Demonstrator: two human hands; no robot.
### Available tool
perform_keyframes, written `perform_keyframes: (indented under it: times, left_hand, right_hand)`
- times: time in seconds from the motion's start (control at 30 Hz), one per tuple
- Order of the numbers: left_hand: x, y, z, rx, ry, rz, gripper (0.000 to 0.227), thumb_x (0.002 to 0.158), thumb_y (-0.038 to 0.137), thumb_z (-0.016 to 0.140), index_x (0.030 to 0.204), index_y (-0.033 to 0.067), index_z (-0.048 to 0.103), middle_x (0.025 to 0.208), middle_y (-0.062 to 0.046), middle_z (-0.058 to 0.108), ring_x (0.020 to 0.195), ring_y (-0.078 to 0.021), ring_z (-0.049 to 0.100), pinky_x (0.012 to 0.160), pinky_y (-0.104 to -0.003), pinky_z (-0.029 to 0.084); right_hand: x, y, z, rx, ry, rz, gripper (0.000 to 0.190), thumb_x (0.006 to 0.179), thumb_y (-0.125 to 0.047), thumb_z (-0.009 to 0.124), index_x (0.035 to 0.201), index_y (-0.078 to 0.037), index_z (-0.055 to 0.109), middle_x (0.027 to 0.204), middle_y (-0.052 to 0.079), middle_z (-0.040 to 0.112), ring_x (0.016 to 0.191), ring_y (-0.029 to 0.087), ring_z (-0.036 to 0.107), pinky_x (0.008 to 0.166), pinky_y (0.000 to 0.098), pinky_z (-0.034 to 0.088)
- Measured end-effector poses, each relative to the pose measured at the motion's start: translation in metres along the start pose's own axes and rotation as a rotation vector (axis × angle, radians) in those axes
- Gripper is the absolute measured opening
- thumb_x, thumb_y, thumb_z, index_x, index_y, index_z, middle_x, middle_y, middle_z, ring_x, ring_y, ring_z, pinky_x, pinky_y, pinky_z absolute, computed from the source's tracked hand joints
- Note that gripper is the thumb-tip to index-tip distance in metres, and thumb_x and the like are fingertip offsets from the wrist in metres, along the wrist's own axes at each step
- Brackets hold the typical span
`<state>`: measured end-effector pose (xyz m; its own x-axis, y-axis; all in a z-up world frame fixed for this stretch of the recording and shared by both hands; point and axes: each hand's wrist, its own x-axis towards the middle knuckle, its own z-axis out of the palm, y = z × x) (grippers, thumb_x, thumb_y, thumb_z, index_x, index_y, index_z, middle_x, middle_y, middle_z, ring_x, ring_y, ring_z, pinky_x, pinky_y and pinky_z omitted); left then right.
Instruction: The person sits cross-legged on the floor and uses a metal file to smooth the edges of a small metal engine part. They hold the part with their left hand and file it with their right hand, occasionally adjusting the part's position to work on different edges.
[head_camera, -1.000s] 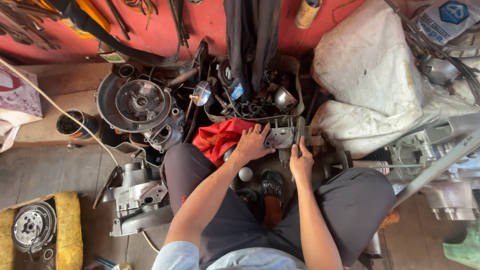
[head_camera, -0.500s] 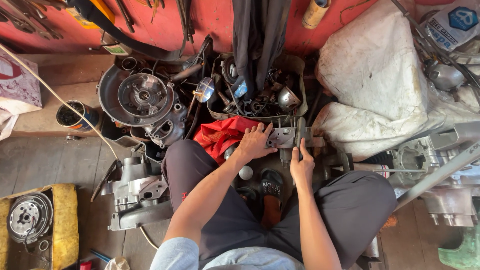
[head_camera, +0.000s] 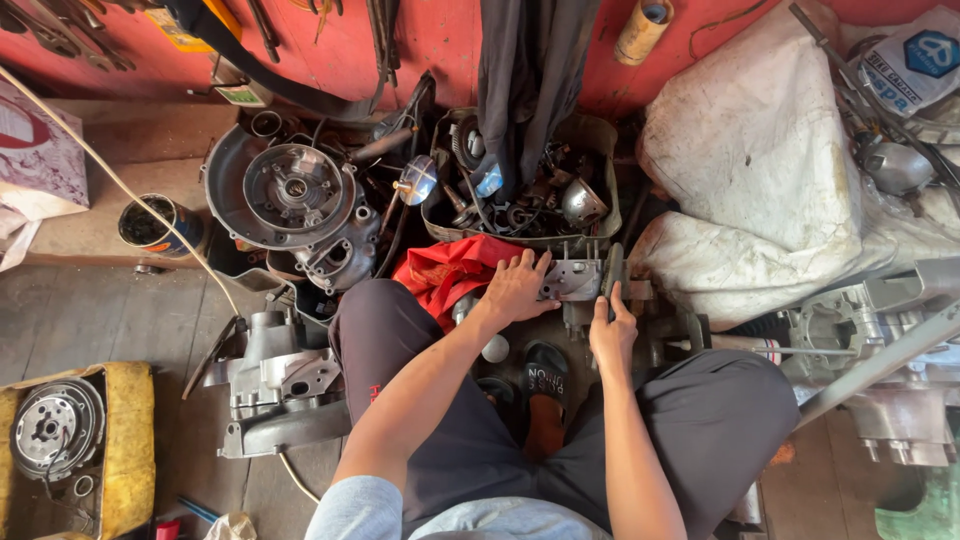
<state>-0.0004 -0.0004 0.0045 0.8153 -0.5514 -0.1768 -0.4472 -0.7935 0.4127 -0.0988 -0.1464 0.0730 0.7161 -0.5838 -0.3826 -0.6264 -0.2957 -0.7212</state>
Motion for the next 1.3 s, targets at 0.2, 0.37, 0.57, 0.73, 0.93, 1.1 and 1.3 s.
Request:
perform_keyframes:
  times: [0.2,0.37,0.57,0.73,0.93,1.1,1.3]
  left_hand:
    - [0.002,0.000,0.002,0.008,0.006,0.008,0.094,0.083,0.056,0.074,0.153,0.0043,0.039,0.128,-0.019,0.049,0.117,-0.0415,0.059,0.096,-0.052,0.044]
    - [-0.002,0.001,-0.003,0.003,0.006,0.004,0.094,0.083,0.056,0.074,0.153,0.0046,0.039,0.127,-0.019,0.049,0.116,-0.0416,0.059,0.095,-0.052,0.044]
    - [0.004,-0.001,0.004,0.006,0.005,0.012,0.095,0.082,0.056,0.075,0.153,0.0042,0.039,0.127,-0.019,0.049,0.116,-0.0416,0.059,0.096,-0.052,0.044]
    - [0.000,0.000,-0.005,0.007,-0.001,0.003,0.094,0.083,0.056,0.074,0.153,0.0046,0.038,0.128,-0.019,0.048,0.117,-0.0420,0.059,0.097,-0.053,0.044]
    - [0.000,0.002,-0.002,0.006,-0.025,0.012,0.092,0.085,0.056,0.073,0.153,0.0044,0.039,0.128,-0.020,0.049,0.117,-0.0419,0.059,0.096,-0.052,0.044]
    - [-0.003,0.004,-0.007,-0.004,-0.016,-0.004,0.093,0.084,0.056,0.074,0.153,0.0050,0.038,0.128,-0.020,0.049,0.117,-0.0420,0.059,0.096,-0.052,0.044]
    - [0.002,-0.001,0.001,0.014,-0.001,0.014,0.093,0.084,0.056,0.073,0.153,0.0046,0.039,0.127,-0.020,0.049,0.117,-0.0423,0.059,0.095,-0.053,0.044]
  right_hand:
    - [0.061,0.071,0.023,-0.005,0.009,-0.088,0.047,0.105,-0.034,0.054,0.150,-0.026,0.052,0.138,0.025,0.060,0.115,0.043,0.064,0.085,0.0508,0.060]
    - [0.049,0.051,0.018,0.044,0.015,-0.034,0.046,0.106,-0.032,0.054,0.151,-0.025,0.051,0.113,0.023,0.071,0.081,0.028,0.071,0.057,0.0381,0.062]
    - [0.088,0.096,0.035,0.043,-0.011,-0.072,0.046,0.106,-0.030,0.052,0.152,-0.022,0.050,0.132,0.025,0.064,0.086,0.030,0.071,0.059,0.0382,0.062]
    - [0.036,0.037,0.017,0.051,0.002,-0.013,0.047,0.106,-0.031,0.050,0.152,-0.024,0.049,0.123,0.023,0.069,0.063,0.023,0.069,0.044,0.0323,0.060]
    - [0.030,0.046,0.011,0.033,-0.069,-0.073,0.048,0.106,-0.029,0.050,0.153,-0.020,0.049,0.146,0.024,0.054,0.092,0.031,0.072,0.052,0.0327,0.061]
    - [0.025,0.027,0.009,0.021,-0.009,0.004,0.048,0.106,-0.030,0.050,0.153,-0.022,0.048,0.130,0.023,0.066,0.074,0.027,0.072,0.051,0.0336,0.062]
    - [0.059,0.073,0.023,-0.010,-0.021,-0.076,0.048,0.106,-0.034,0.052,0.153,-0.025,0.049,0.144,0.023,0.057,0.108,0.038,0.068,0.081,0.0475,0.062]
